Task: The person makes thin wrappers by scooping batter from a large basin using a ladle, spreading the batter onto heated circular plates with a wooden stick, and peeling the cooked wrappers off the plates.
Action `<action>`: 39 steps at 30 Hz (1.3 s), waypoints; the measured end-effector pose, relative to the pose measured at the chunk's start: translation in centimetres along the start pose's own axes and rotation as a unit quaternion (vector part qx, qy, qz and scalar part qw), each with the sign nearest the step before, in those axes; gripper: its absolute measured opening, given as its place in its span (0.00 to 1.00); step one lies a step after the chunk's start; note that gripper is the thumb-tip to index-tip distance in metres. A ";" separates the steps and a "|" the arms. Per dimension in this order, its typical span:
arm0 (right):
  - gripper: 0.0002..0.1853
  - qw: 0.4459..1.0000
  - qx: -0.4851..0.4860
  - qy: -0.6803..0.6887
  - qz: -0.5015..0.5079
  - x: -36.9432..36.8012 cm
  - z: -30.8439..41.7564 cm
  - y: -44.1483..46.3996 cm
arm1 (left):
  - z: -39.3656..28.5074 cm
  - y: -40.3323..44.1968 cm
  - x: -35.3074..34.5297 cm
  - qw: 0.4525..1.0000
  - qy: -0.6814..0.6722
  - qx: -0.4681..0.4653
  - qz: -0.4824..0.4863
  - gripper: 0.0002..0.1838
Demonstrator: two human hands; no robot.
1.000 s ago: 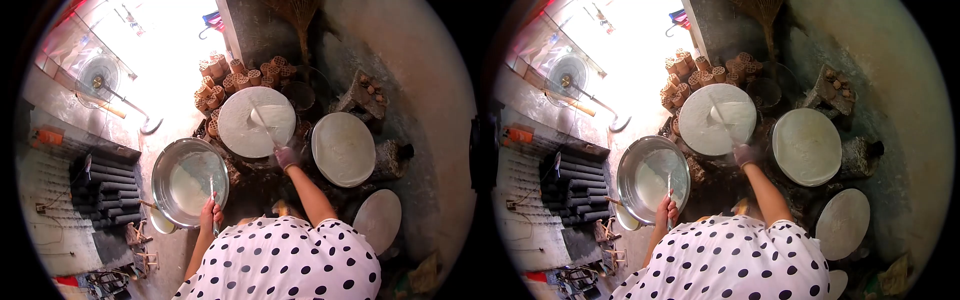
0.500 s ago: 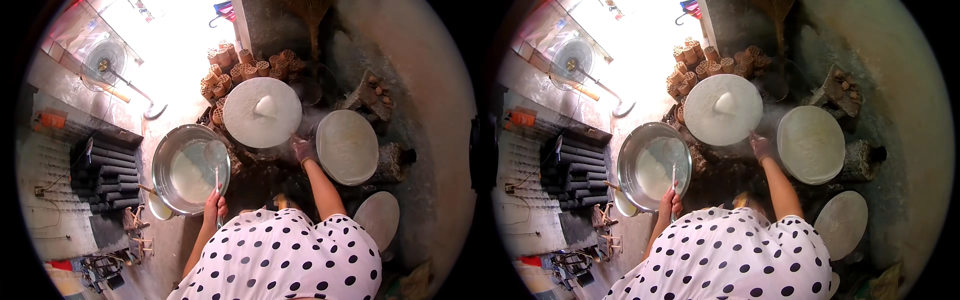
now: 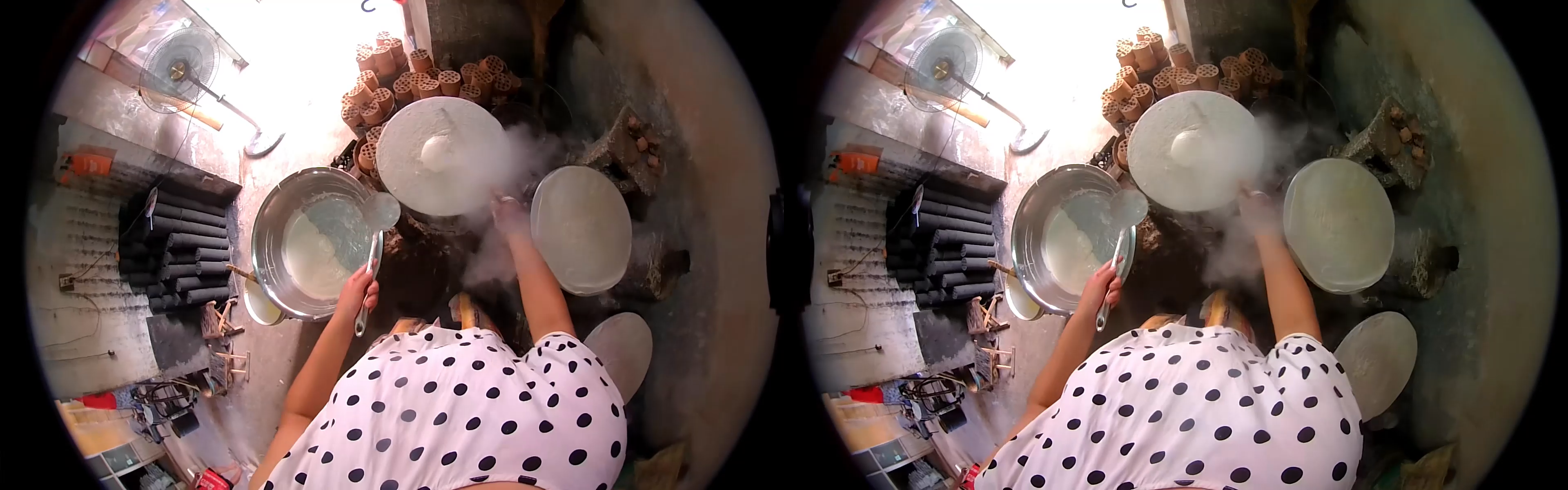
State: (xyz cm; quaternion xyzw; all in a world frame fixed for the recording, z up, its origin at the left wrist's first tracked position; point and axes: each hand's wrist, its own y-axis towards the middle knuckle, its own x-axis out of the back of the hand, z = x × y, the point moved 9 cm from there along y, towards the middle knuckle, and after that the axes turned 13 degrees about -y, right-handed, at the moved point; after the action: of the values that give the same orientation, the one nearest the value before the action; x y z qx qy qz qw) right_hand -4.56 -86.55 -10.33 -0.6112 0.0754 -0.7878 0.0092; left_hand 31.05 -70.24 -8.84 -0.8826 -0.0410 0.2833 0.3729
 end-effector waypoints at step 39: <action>0.22 1.000 0.003 0.013 -0.020 -8.6 6.3 -20.2 | -11.4 -13.4 2.7 0.980 0.097 -0.163 0.051 0.19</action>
State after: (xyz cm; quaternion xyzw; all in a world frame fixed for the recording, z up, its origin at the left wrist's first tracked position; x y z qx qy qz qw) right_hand 5.20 -66.37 -14.45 -0.6025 0.0605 -0.7958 -0.0057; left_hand 41.23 -67.10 5.40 -0.9558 -0.0047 0.2044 0.2112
